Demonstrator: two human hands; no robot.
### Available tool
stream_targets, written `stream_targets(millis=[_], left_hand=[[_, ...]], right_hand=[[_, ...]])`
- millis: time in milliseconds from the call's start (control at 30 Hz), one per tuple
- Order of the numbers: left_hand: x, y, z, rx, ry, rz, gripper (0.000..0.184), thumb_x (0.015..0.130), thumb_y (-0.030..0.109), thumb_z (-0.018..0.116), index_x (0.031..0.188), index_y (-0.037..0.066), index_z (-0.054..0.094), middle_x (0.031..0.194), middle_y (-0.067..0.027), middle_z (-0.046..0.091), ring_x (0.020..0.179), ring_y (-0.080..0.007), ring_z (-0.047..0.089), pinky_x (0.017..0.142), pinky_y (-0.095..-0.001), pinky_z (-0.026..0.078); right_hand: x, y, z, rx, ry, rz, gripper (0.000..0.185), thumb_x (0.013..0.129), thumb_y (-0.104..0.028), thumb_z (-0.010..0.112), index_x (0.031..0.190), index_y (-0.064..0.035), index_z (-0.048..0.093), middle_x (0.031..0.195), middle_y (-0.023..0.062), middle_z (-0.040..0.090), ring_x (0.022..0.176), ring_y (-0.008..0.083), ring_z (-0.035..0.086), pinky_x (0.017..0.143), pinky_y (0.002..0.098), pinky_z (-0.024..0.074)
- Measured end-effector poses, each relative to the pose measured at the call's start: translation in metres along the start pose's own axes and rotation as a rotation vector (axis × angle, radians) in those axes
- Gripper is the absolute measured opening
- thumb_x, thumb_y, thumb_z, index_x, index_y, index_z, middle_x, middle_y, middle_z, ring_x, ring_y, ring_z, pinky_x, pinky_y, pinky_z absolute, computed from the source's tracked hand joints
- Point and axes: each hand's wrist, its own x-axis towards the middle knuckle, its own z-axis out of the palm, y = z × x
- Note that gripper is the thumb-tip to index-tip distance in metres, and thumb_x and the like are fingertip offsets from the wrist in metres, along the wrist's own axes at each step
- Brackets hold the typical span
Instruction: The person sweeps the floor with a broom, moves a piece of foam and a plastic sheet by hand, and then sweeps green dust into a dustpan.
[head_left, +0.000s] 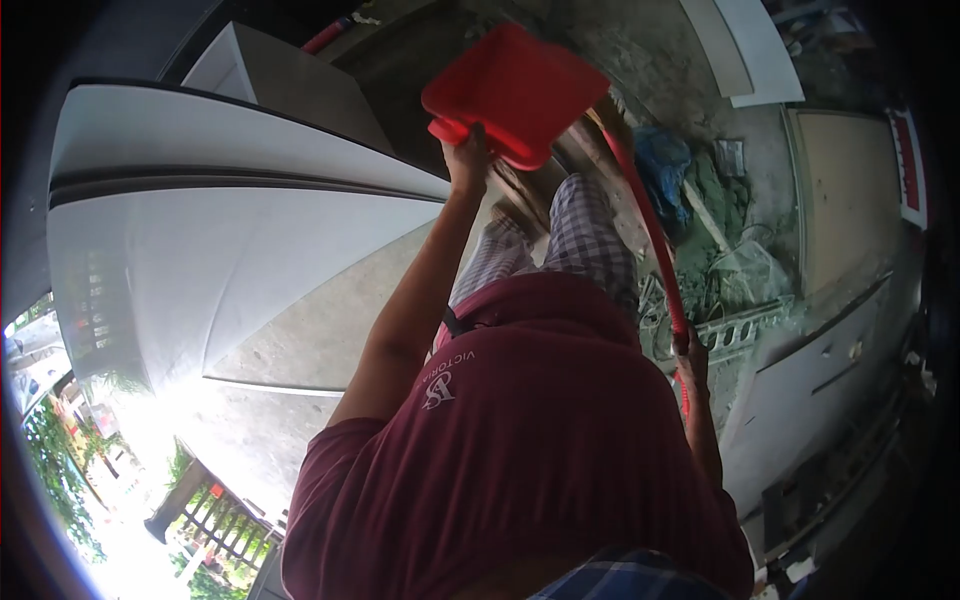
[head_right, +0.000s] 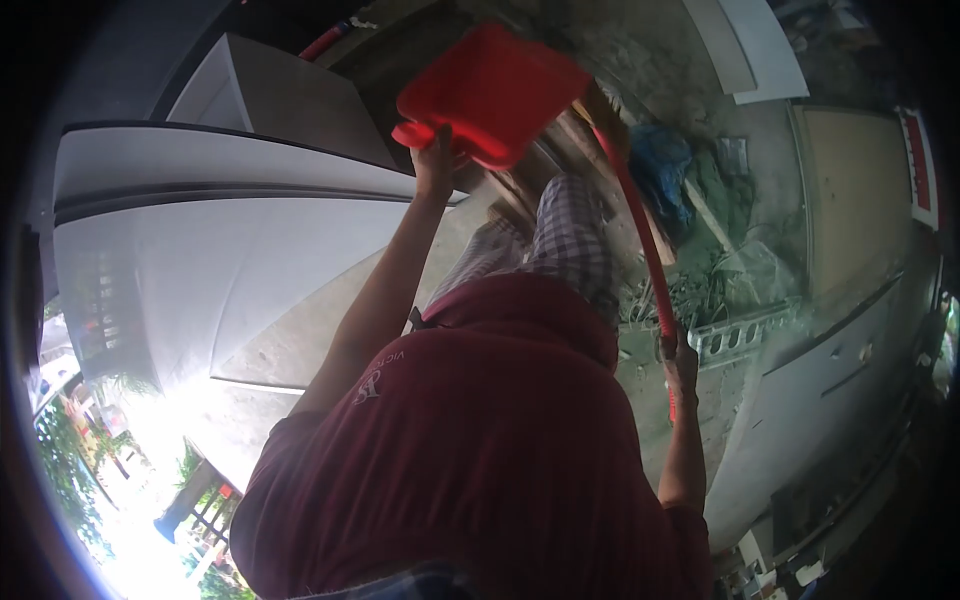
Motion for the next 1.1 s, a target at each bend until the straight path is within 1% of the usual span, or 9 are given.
stream_targets(millis=[200, 367, 633, 733, 767, 833, 933, 1000, 1100], left_hand=[[0.018, 0.075, -0.006, -0.056, -0.020, 0.134, 0.037, 0.080, 0.024, 0.059, 0.107, 0.006, 0.042, 0.091, -0.0104, 0.052, 0.070, -0.0198, 0.057, 0.061, -0.0349, 0.055], [0.033, 0.093, -0.001, -0.113, 0.060, 0.150, 0.035, 0.080, 0.019, 0.057, 0.108, 0.006, 0.041, 0.092, -0.0111, 0.051, 0.072, -0.0203, 0.056, 0.063, -0.0379, 0.056], [0.052, 0.075, -0.049, -0.176, 0.192, 0.117, 0.036, 0.081, 0.012, 0.052, 0.112, 0.009, 0.033, 0.091, -0.0101, 0.049, 0.073, -0.0203, 0.056, 0.059, -0.0375, 0.056], [0.082, 0.082, 0.021, -0.186, 0.255, 0.101, 0.041, 0.079, 0.017, 0.056, 0.115, 0.011, 0.037, 0.098, -0.0100, 0.049, 0.076, -0.0216, 0.056, 0.064, -0.0397, 0.056], [0.098, 0.090, 0.061, -0.162, 0.282, 0.113, 0.041, 0.079, 0.017, 0.056, 0.115, 0.010, 0.037, 0.099, -0.0103, 0.049, 0.078, -0.0220, 0.057, 0.064, -0.0393, 0.056], [0.123, 0.104, 0.121, -0.143, 0.341, 0.127, 0.042, 0.079, 0.018, 0.055, 0.116, 0.010, 0.036, 0.101, -0.0106, 0.049, 0.079, -0.0223, 0.057, 0.063, -0.0389, 0.056], [0.118, 0.072, 0.084, -0.177, 0.380, 0.144, 0.042, 0.080, 0.017, 0.055, 0.116, 0.008, 0.036, 0.103, -0.0116, 0.049, 0.083, -0.0241, 0.058, 0.062, -0.0384, 0.057], [0.107, 0.041, 0.051, -0.199, 0.412, 0.214, 0.041, 0.081, 0.018, 0.054, 0.115, 0.007, 0.036, 0.103, -0.0124, 0.049, 0.083, -0.0258, 0.058, 0.061, -0.0380, 0.057], [0.117, 0.020, 0.088, -0.172, 0.541, 0.283, 0.040, 0.081, 0.017, 0.053, 0.115, 0.006, 0.036, 0.103, -0.0130, 0.049, 0.082, -0.0268, 0.059, 0.061, -0.0384, 0.057]], right_hand=[[0.032, -0.023, -0.001, -0.031, 0.079, -0.246, 0.042, 0.082, -0.032, 0.053, 0.117, -0.0113, 0.045, 0.081, 0.0188, 0.059, 0.074, 0.0347, 0.059, 0.062, 0.0414, 0.0441], [0.071, -0.027, -0.030, -0.066, -0.060, -0.117, 0.042, 0.082, -0.033, 0.054, 0.117, -0.0108, 0.045, 0.080, 0.0197, 0.059, 0.074, 0.0370, 0.058, 0.061, 0.0414, 0.0445], [0.097, -0.044, -0.027, -0.173, -0.123, -0.189, 0.045, 0.082, -0.038, 0.052, 0.118, -0.0118, 0.045, 0.077, 0.0171, 0.059, 0.068, 0.0336, 0.060, 0.056, 0.0406, 0.0445], [0.168, -0.044, -0.101, -0.217, -0.092, -0.290, 0.044, 0.082, -0.038, 0.052, 0.117, -0.0127, 0.045, 0.076, 0.0147, 0.059, 0.063, 0.0322, 0.060, 0.053, 0.0390, 0.0442], [0.205, -0.044, -0.147, -0.192, -0.254, -0.105, 0.039, 0.082, -0.034, 0.051, 0.115, -0.0141, 0.045, 0.085, 0.0214, 0.059, 0.077, 0.0403, 0.056, 0.061, 0.0465, 0.0448], [0.255, -0.055, -0.209, -0.158, -0.271, -0.105, 0.041, 0.082, -0.038, 0.051, 0.114, -0.0131, 0.047, 0.076, 0.0154, 0.061, 0.061, 0.0301, 0.060, 0.051, 0.0397, 0.0456], [0.261, -0.069, -0.189, -0.160, -0.387, -0.082, 0.043, 0.081, -0.040, 0.051, 0.113, -0.0109, 0.049, 0.059, 0.0075, 0.055, 0.046, 0.0165, 0.055, 0.041, 0.0314, 0.0416], [0.252, -0.073, -0.170, -0.194, -0.384, -0.005, 0.043, 0.082, -0.039, 0.050, 0.113, -0.0093, 0.050, 0.055, 0.0055, 0.052, 0.043, 0.0151, 0.052, 0.039, 0.0306, 0.0402], [0.310, -0.045, -0.208, -0.044, -0.484, -0.051, 0.041, 0.083, -0.038, 0.049, 0.111, -0.0087, 0.051, 0.053, 0.0045, 0.050, 0.042, 0.0143, 0.051, 0.039, 0.0306, 0.0398]])
